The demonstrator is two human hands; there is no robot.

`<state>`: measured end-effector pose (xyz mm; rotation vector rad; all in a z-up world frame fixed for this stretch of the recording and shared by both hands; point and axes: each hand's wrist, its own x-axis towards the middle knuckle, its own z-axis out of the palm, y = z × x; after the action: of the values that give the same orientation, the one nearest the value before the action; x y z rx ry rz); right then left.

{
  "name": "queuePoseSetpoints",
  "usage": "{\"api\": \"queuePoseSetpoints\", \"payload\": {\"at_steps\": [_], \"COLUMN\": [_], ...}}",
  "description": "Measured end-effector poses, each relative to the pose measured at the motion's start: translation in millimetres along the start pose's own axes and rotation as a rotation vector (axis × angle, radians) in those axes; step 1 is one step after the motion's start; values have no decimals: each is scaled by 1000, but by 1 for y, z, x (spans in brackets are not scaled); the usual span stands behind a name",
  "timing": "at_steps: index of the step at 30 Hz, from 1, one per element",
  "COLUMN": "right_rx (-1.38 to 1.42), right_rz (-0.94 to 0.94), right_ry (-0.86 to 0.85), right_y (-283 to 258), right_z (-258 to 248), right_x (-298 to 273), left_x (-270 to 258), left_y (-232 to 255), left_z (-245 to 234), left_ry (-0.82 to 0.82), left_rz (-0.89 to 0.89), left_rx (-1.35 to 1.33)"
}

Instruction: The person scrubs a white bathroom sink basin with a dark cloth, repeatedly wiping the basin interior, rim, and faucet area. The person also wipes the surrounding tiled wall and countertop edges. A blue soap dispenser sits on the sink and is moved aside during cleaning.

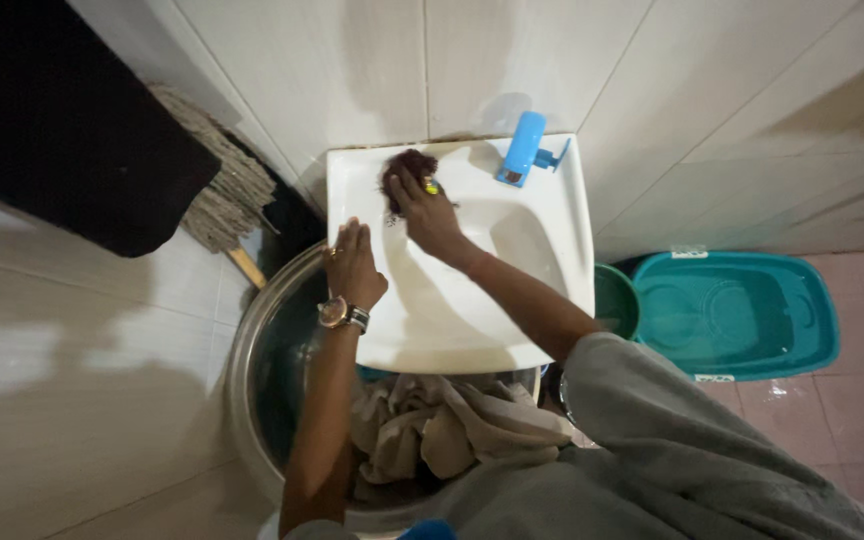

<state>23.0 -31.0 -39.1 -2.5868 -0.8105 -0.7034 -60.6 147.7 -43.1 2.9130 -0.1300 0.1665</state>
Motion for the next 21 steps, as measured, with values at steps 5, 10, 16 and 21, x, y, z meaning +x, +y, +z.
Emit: {"api": "queuePoseSetpoints", "payload": {"at_steps": [5,10,16,21], "right_rx": [20,-33,39,231], "right_rz": [85,61,-66,-66], "right_ry": [-70,-13,-91,-211], "right_y": [14,-10,-39,-45], "right_z": [-7,19,40,40], "right_x": [-15,3,36,46], "left_x": [1,-1,-2,0], "left_y": [-2,2,-11,-28], "left_z": [-8,-15,-3,6], "left_ry": [-58,-75,60,238], "left_rz": [-21,-38,0,86], "left_rx": [-74,-108,-245,-271]}}
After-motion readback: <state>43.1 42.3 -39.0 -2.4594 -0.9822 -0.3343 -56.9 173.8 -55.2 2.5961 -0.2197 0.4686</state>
